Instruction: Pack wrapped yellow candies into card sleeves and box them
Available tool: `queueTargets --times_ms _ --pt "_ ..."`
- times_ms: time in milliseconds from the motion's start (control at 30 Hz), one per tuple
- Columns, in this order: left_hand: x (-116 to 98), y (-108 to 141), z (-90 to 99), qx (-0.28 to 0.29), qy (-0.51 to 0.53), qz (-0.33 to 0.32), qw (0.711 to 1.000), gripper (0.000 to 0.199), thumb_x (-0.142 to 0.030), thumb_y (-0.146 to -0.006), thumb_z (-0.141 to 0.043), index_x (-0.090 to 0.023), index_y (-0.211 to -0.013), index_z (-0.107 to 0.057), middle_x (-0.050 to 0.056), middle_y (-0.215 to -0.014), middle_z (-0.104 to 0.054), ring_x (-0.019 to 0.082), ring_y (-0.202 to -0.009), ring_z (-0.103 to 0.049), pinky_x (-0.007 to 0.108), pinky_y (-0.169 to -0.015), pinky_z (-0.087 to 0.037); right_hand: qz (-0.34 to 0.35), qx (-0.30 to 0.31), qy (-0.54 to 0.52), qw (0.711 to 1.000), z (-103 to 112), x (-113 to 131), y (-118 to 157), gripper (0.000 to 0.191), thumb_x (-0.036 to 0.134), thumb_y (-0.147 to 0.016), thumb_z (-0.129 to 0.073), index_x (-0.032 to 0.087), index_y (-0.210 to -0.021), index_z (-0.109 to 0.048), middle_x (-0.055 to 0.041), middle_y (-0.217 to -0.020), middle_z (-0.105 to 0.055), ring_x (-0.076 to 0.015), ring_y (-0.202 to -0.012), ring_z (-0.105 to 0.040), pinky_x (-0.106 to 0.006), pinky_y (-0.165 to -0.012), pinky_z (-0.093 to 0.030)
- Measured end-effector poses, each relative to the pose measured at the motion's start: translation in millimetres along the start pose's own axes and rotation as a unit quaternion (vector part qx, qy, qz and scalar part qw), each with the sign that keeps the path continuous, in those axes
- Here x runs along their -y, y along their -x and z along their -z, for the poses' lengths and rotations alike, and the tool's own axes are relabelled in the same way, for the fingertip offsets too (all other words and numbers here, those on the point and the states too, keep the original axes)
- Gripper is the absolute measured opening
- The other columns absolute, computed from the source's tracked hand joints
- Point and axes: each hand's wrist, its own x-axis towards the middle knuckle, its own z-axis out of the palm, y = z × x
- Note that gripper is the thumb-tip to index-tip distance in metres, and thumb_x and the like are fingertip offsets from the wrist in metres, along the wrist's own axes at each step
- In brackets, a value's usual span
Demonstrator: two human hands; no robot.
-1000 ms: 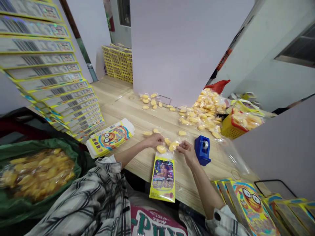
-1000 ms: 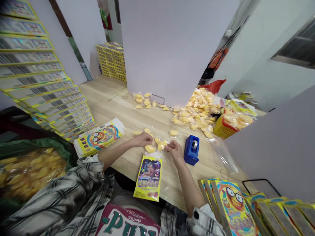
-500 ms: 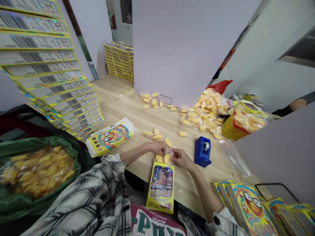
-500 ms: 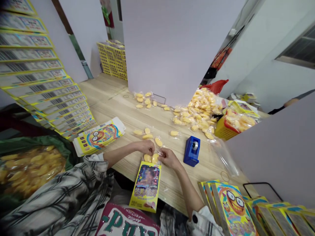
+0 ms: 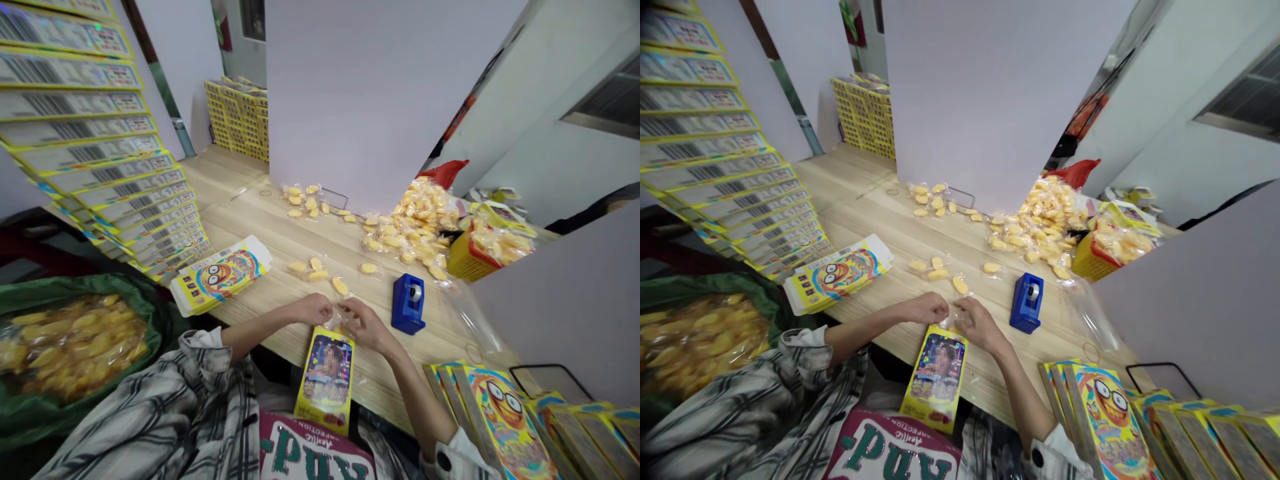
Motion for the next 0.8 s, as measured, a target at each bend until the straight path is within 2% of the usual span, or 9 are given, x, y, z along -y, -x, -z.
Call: queueTargets --times_ms 67,167,233,300,500,600,667,733,800 --pt "-1 8 1.9 -0.008 0.024 -0.018 1.0 0.023 -0.019 -0.069 -0.06 -0.015 -0.089 -0.07 0.001 -0.078 -0.069 0.016 -0.072 -0.062 0.021 -0.064 -0.042 0.005 0.007 -0.019 1.0 -2 4 3 0.042 0.02 -0.077 -0.063 0.021 -0.119 -0.058 -0.0084 -0.116 -0.062 -0.0237 -0.103 -0.057 -0.037 -0.089 -0.043" --pt "-2 24 -6.9 -0.103 0.023 0.004 0.994 0.061 -0.03 -0.062 -0.071 -0.011 -0.118 -0.057 0.011 -0.11 -0.064 0.027 -0.1 -0.059 0.033 -0.084 -0.046 -0.021 0.02 -0.017 0.999 -8 7 4 0.056 0.025 -0.072 -0.071 0.018 -0.125 -0.055 -0.0112 -0.125 -0.059 -0.0274 -0.11 -0.055 -0.041 -0.095 -0.041" --pt "-3 37 -18.1 -0.171 -0.015 0.031 0.985 0.089 -0.036 -0.053 -0.078 -0.008 -0.13 -0.044 0.018 -0.125 -0.054 0.033 -0.116 -0.049 0.043 -0.097 -0.04 -0.037 0.035 -0.011 0.999 -13 8 3 0.055 0.025 -0.069 -0.073 0.015 -0.121 -0.058 -0.0129 -0.122 -0.06 -0.0277 -0.107 -0.057 -0.04 -0.093 -0.043" --pt "-5 48 -29.2 -0.201 -0.046 0.049 0.977 0.099 -0.038 -0.051 -0.08 -0.009 -0.135 -0.038 0.02 -0.131 -0.048 0.036 -0.123 -0.041 0.049 -0.103 -0.035 -0.044 0.066 -0.009 0.997 -18 9 3 0.048 0.023 -0.069 -0.073 0.014 -0.115 -0.062 -0.0119 -0.111 -0.066 -0.026 -0.097 -0.061 -0.036 -0.086 -0.045" --pt "-17 71 -48.7 -0.249 0.024 0.097 0.963 0.071 -0.029 -0.056 -0.076 -0.013 -0.118 -0.045 0.016 -0.118 -0.055 0.033 -0.114 -0.049 0.049 -0.096 -0.04 -0.041 0.103 -0.086 0.99 -30 14 12 0.04 0.014 -0.069 -0.067 0.02 -0.108 -0.065 -0.001 -0.083 -0.071 -0.0183 -0.072 -0.062 -0.025 -0.063 -0.044" --pt "-23 79 -58.1 -0.216 0.189 0.084 0.954 0.041 -0.03 -0.073 -0.064 -0.017 -0.106 -0.045 0.007 -0.095 -0.065 0.023 -0.088 -0.062 0.039 -0.08 -0.048 -0.031 0.069 -0.134 0.988 -30 22 19 0.04 0.015 -0.071 -0.066 0.023 -0.11 -0.063 0.0015 -0.08 -0.07 -0.0168 -0.068 -0.061 -0.025 -0.062 -0.044" --pt "-23 83 -63.2 -0.187 0.315 0.044 0.929 0.033 -0.032 -0.082 -0.056 -0.018 -0.109 -0.042 0.005 -0.09 -0.067 0.019 -0.079 -0.064 0.033 -0.072 -0.05 -0.025 0.046 -0.129 0.99 -27 29 22 0.041 0.015 -0.073 -0.064 0.024 -0.113 -0.062 0.0015 -0.079 -0.07 -0.017 -0.068 -0.06 -0.026 -0.064 -0.045" --pt "-20 84 -64.3 -0.195 0.401 0.014 0.895 0.037 -0.035 -0.085 -0.055 -0.017 -0.113 -0.04 0.007 -0.096 -0.068 0.019 -0.085 -0.065 0.032 -0.074 -0.051 -0.007 -0.03 -0.112 0.993 -23 34 24 0.04 0.016 -0.074 -0.064 0.024 -0.113 -0.061 -0.0017 -0.088 -0.069 -0.0195 -0.078 -0.062 -0.03 -0.071 -0.047" --pt "-13 84 -60.9 -0.23 0.445 0.011 0.865 0.042 -0.036 -0.083 -0.059 -0.017 -0.115 -0.038 0.009 -0.102 -0.068 0.02 -0.091 -0.066 0.032 -0.078 -0.051 0.004 -0.181 -0.103 0.978 -24 35 27 0.032 0.022 -0.075 -0.067 0.022 -0.106 -0.062 -0.0067 -0.104 -0.066 -0.0236 -0.095 -0.059 -0.035 -0.081 -0.046"
